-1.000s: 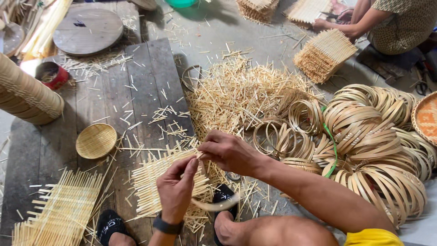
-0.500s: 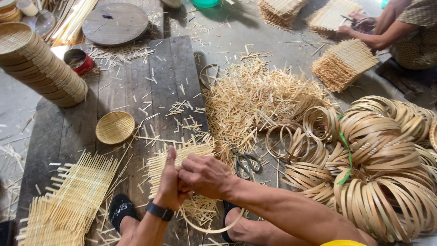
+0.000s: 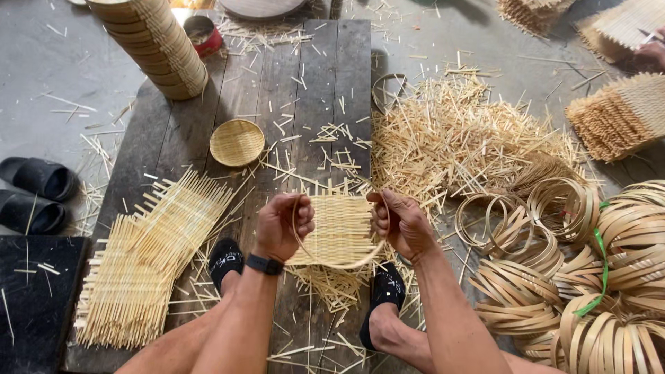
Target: The person weaves a small bamboo basket by placing a woven mat over a circular mold, securing it with a bamboo ring, and trimming excess strips with shears. The person repeats this process to complete multiple baskets.
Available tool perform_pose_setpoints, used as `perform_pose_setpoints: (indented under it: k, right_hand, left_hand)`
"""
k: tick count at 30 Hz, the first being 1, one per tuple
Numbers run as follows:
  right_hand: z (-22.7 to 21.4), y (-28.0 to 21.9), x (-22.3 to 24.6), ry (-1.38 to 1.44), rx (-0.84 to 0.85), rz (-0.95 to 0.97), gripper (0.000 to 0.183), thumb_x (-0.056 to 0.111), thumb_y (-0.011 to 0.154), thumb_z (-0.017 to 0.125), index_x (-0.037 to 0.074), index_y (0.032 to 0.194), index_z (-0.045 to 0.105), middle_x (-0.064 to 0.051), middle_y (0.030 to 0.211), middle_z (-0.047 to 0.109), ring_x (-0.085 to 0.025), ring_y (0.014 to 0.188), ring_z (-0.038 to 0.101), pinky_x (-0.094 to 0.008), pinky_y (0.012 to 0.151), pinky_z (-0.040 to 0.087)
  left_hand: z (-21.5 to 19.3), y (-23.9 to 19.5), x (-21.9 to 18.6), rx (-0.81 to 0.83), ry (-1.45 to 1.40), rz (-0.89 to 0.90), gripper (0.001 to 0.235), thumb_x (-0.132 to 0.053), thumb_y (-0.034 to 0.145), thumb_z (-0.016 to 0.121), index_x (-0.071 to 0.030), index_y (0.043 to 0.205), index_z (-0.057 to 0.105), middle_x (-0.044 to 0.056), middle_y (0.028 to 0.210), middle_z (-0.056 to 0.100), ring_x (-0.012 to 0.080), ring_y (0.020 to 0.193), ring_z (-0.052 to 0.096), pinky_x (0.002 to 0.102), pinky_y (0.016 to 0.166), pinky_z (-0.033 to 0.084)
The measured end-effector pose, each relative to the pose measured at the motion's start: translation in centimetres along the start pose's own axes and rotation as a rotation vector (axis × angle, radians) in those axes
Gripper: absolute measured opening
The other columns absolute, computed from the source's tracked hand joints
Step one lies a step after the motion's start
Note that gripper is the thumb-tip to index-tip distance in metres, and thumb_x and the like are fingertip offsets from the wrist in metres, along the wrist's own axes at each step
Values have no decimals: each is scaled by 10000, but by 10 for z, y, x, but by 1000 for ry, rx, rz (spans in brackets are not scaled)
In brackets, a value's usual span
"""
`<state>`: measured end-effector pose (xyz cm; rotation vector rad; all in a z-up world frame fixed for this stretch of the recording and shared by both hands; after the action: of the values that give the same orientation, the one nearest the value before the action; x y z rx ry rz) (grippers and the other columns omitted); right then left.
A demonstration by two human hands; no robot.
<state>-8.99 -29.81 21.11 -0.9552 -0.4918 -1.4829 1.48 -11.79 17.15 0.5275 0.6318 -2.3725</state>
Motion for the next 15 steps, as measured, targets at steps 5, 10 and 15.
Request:
perform_pose_setpoints:
  k: [5, 10, 15]
  right_hand:
    - [-23, 4, -34, -55, -129, 159, 370, 316, 1012, 619, -35, 965, 726, 19, 628, 517, -90, 544, 451, -224, 482, 380]
    - [-11, 6, -45, 135, -92, 99, 451, 387, 1015, 618, 7, 780, 680, 56, 533, 379, -62, 449, 343, -218, 398, 288]
    - [-26, 10, -51, 124, -199, 38, 438, 360, 1025, 632, 46, 720, 614, 69, 520, 337, -49, 421, 288, -213, 362, 231]
  left_hand:
    - [-9, 6, 9, -76, 300, -139, 326, -264, 1008, 639, -132, 712, 605, -88, 526, 432, 40, 421, 330, 224, 381, 292]
    - [-21, 12, 20, -151, -7, -30, 403, -255, 981, 613, -159, 616, 475, -82, 481, 319, 58, 408, 285, 240, 350, 219]
    - [-32, 13, 28, -185, -39, -28, 388, -241, 977, 616, -156, 622, 485, -84, 482, 309, 61, 413, 266, 243, 353, 197]
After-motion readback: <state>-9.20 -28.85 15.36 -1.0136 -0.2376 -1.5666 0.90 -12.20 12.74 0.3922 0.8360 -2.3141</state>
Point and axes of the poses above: each hand's wrist, its own y-axis towards the middle knuckle, its own z-axis out of the palm, x = y × z, the point moved 10 cm from there along y, towards the middle knuckle
